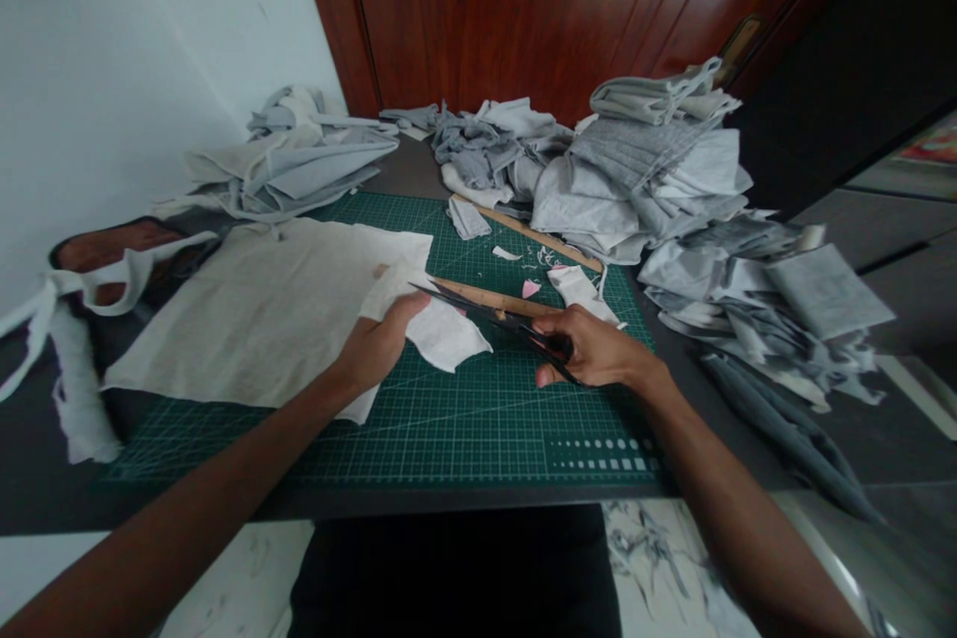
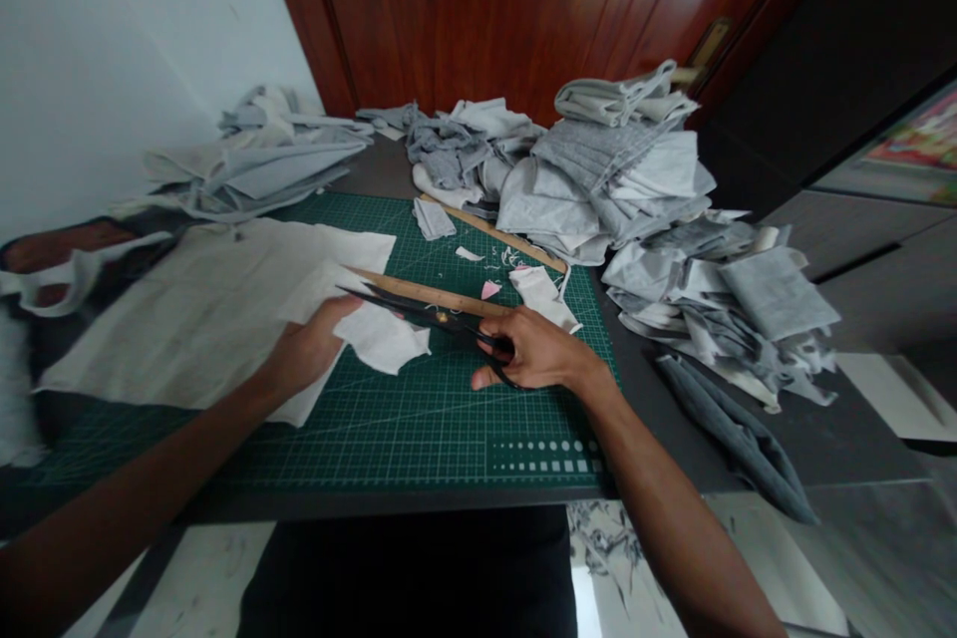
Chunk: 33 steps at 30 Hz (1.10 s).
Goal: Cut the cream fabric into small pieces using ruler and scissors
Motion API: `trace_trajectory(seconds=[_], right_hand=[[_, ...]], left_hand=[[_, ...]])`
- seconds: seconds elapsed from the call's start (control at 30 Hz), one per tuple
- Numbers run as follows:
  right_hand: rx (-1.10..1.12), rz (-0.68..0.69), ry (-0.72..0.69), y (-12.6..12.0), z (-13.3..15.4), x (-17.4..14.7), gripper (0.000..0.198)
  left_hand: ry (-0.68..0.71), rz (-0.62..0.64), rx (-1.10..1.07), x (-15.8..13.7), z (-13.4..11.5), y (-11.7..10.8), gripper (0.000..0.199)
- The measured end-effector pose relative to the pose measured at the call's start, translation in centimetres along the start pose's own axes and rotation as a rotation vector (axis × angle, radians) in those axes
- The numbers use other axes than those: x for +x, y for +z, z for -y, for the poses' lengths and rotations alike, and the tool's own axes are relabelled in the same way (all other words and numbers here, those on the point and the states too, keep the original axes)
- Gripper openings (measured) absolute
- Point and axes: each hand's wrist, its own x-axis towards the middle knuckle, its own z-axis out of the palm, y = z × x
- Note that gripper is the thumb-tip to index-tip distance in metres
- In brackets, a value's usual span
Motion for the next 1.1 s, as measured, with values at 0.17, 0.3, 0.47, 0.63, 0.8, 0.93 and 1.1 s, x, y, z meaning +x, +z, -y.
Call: trace_trajectory(seconds=[0.17,0.3,0.47,0.63,0.8,0.93,1.1], right_hand=[[0.041,0.007,-0.023,0.2,0.6,0.4,0.058],[0.042,0.013,0.004,0.5,1.0,0.5,0.056],[0.054,-0.004,-0.014,0.9,0.8,0.6,0.055],[0.032,-0.035,-0.016,1.1,1.1,0.7,0.055],[-0.051,-0.062,0.006,1.0,1.1,0.6,0.055],[-0.081,-0.095,0.008,1.0,0.7,0.5,0.054],[-0.050,-0.094,-0.020,1.1,0.6,0.6,0.057]], left_hand=[[0.017,0.082,-0.010,0.1,-0.3,0.4,0.033],[0.015,0.210,-0.026,0.0,0.3,0.7,0.043],[-0.050,0.268,-0.053,-0.1,1.0,1.0,0.050],[-0.069,0.242,-0.044,-0.3,0.9,1.0,0.050],[0.003,0.259,-0.004,-0.3,0.4,0.9,0.050],[0.101,0.201,0.074,0.0,0.8,0.8,0.048],[0.079,0.204,0.069,0.1,1.1,0.7,0.050]])
